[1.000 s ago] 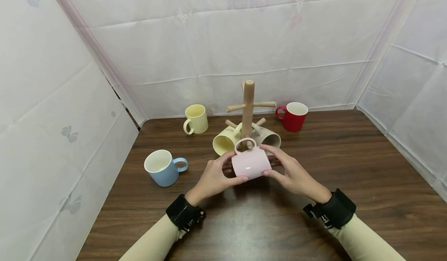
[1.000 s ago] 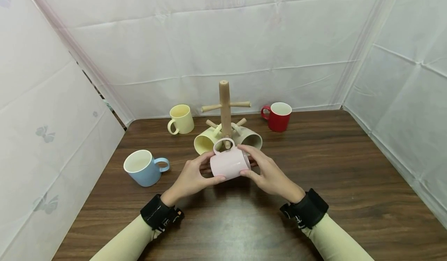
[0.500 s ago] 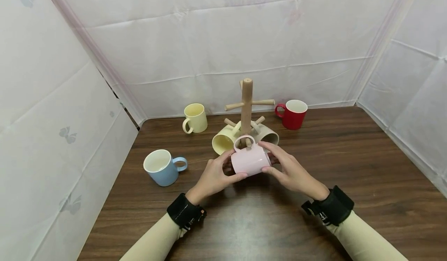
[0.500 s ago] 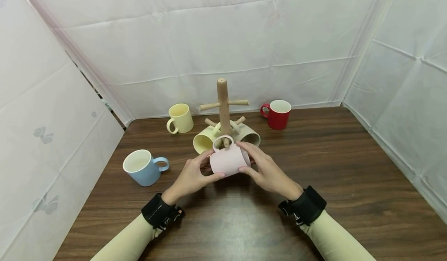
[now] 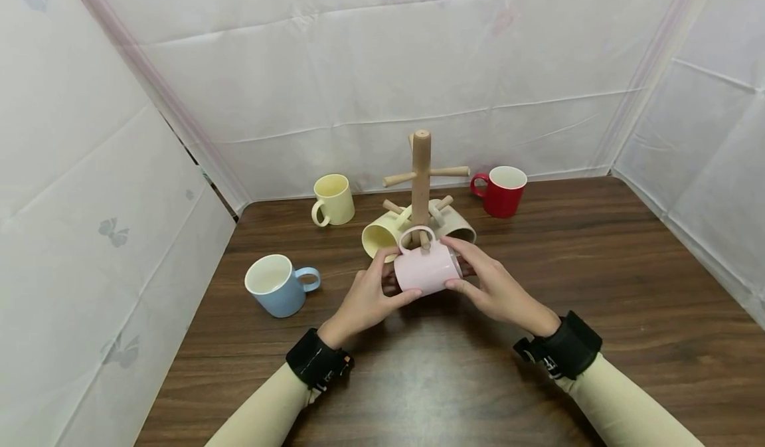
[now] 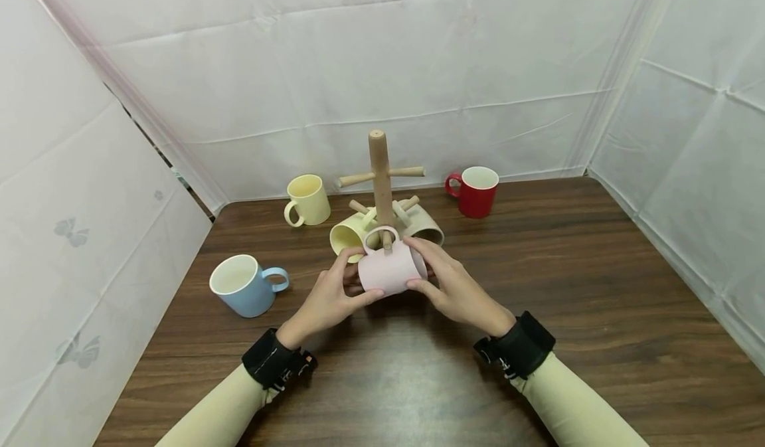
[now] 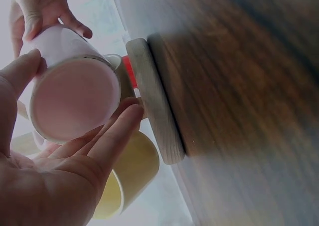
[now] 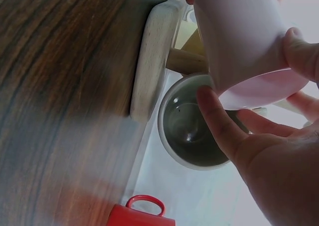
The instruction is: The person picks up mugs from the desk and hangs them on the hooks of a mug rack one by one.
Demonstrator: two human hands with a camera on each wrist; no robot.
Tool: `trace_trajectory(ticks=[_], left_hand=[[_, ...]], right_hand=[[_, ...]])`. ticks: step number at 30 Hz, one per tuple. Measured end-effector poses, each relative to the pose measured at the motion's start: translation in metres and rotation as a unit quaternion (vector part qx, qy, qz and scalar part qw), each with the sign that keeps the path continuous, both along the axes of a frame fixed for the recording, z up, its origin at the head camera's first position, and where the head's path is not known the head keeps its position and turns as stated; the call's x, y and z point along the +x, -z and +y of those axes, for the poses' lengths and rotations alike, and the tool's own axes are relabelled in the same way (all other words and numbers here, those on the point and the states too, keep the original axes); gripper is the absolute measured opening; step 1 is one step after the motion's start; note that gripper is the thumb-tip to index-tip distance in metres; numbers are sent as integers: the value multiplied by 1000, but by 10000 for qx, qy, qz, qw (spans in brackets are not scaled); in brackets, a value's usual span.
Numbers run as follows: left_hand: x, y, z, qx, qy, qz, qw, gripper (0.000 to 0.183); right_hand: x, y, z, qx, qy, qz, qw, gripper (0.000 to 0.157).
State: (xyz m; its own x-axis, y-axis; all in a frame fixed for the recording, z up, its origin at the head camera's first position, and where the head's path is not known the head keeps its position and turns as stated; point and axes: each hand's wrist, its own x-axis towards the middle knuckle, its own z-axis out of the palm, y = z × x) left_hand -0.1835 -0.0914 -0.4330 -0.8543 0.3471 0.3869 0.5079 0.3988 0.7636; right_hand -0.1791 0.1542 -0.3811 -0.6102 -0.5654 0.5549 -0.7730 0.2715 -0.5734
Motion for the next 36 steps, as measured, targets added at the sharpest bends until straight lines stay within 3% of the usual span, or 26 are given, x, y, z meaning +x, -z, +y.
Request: trace_trajectory(ticks=[3, 10, 20, 36], left_hand=[[0, -1, 0, -99, -30, 13, 9999, 67], [-1, -1, -1, -220, -93, 28, 9997, 66], [-1, 0, 0, -63, -143, 20, 9999, 65], [-1, 0, 0, -192, -174, 16, 9997, 62]], right_hand=[[0, -2, -1, 55, 37, -13, 10000, 69], [-23, 32, 8, 321, 114, -78, 9994, 73], [-25, 31, 6, 572, 229, 41, 9981, 74], [-23, 30, 5, 658, 316, 60, 9973, 75]])
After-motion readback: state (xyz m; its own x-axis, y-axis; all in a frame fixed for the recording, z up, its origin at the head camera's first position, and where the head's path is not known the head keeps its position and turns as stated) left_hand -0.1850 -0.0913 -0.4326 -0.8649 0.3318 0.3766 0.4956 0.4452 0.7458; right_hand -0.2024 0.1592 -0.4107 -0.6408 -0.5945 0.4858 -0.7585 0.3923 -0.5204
